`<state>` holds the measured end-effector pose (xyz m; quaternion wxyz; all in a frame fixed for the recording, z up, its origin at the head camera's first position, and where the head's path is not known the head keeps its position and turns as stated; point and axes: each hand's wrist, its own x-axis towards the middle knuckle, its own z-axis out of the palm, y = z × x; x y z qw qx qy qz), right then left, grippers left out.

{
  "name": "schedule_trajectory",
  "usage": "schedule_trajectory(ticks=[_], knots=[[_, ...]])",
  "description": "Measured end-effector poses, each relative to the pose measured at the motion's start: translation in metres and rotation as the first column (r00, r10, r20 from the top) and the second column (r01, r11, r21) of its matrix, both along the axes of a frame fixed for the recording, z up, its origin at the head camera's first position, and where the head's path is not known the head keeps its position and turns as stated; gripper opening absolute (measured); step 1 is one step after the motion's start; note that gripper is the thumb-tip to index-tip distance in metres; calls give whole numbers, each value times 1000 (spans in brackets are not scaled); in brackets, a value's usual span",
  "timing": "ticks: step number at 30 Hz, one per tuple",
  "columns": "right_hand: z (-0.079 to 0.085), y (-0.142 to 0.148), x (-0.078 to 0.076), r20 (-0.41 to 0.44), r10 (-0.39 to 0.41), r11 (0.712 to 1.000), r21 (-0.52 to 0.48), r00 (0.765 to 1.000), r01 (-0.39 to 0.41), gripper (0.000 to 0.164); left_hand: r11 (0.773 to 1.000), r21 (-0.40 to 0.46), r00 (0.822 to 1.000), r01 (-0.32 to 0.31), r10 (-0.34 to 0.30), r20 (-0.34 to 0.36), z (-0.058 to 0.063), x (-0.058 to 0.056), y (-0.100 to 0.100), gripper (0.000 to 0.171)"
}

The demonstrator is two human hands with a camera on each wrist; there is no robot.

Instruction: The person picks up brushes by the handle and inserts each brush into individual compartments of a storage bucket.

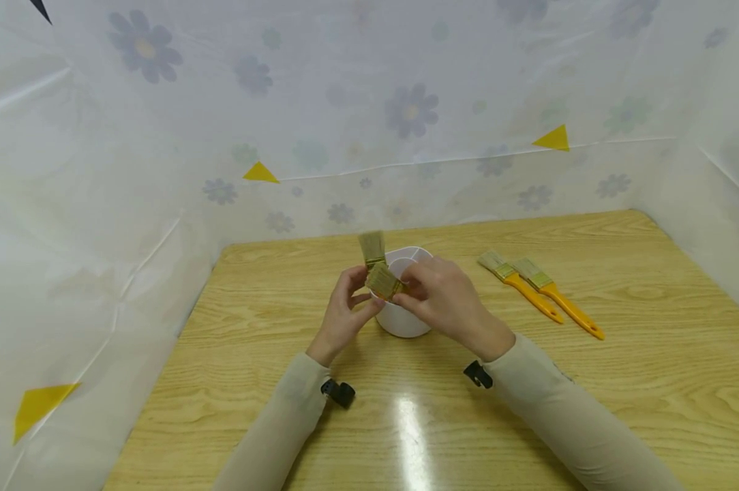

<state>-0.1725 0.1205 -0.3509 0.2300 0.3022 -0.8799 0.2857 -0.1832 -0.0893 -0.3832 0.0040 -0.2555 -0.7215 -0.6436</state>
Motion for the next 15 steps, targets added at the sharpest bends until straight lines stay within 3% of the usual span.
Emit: schedule_trajectory(ticks=[15], knots=[[2,0,1,4,3,1000,15,1000,-3,25,1000,-2,1000,0,0,-3,1,0,0,57]])
